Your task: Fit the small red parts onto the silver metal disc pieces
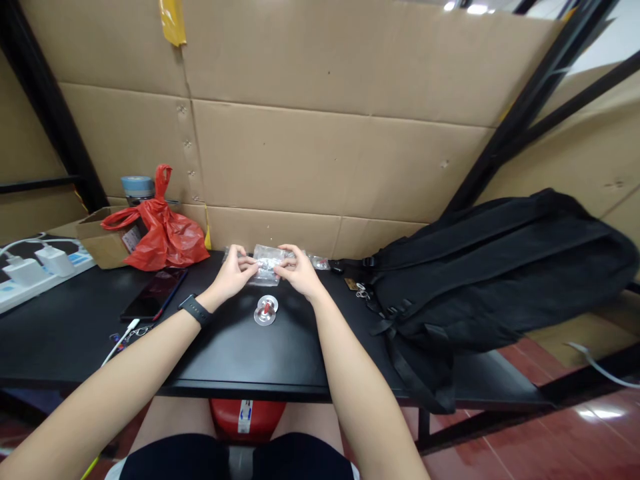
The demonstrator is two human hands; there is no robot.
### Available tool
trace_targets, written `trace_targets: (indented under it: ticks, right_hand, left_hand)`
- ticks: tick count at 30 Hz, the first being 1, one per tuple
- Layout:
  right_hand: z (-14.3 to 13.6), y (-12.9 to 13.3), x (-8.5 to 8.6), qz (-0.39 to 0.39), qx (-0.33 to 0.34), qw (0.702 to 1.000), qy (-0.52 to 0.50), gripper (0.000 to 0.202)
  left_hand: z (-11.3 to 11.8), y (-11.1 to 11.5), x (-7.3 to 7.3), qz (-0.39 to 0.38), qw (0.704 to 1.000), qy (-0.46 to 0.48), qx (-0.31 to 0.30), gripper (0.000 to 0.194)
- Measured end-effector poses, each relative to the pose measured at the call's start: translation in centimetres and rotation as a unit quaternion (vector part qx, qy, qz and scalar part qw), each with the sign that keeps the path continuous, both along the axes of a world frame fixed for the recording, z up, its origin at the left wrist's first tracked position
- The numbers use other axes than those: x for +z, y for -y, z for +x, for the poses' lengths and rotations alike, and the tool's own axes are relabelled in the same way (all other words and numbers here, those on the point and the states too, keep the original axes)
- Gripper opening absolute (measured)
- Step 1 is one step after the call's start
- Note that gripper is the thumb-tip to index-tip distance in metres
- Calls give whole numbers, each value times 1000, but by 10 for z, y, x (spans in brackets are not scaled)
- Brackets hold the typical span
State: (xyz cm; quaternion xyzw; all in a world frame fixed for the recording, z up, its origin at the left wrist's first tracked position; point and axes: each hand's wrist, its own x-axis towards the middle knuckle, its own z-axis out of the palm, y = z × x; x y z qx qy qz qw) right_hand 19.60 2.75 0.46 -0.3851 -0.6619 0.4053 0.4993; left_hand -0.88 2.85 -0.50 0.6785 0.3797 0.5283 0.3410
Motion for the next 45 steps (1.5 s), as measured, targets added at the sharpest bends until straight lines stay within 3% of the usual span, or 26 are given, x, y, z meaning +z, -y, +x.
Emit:
trace_targets:
  ticks: [3,7,9,13,16,20,23,28,31,34,36,42,45]
  right_hand:
    - [4,-8,-4,10,-69,998,-7,59]
    - [5,-13,-9,10,-89,996,-11,63]
    - [1,-12,-11,12,-62,998,-7,64]
    - [-9,-11,-12,15,-52,998,-14,58]
    - [-9,-13,-13,19,-89,996,-2,51]
    - [-4,-17,-13,32,-93,995,24,41]
    - [-5,-20,-16,48,-71,995,41,30]
    - [-8,-18,-17,61,-32,989,130,20]
    - [-3,-10,-10,58,54,971,228,21]
    - [4,0,2,44,176,934,309,32]
    - [7,5,9,47,220,914,339,34]
    - [7,12,18,81,278,895,340,32]
    - [6,12,14,73,246,891,375,28]
  left_hand:
    - [-5,7,10,127,981,-135,59,24]
    - [-7,18,22,283,891,-355,-9,37]
    - [-4,18,21,311,856,-414,-2,30]
    - [-7,3,16,313,825,-468,45,30]
    - [-29,-17,15,272,830,-476,105,25]
    - [-67,-47,9,159,845,-477,181,28]
    - [-79,-67,-6,122,844,-490,179,40]
    - [-76,-85,-29,64,838,-526,128,48]
    - [-74,-88,-32,55,835,-536,109,48]
    - [-73,-85,-31,61,834,-538,111,50]
    - [-73,-82,-28,70,832,-538,117,51]
    - [-69,-70,-22,115,840,-513,133,46]
    - [-65,-61,-19,139,857,-484,113,41]
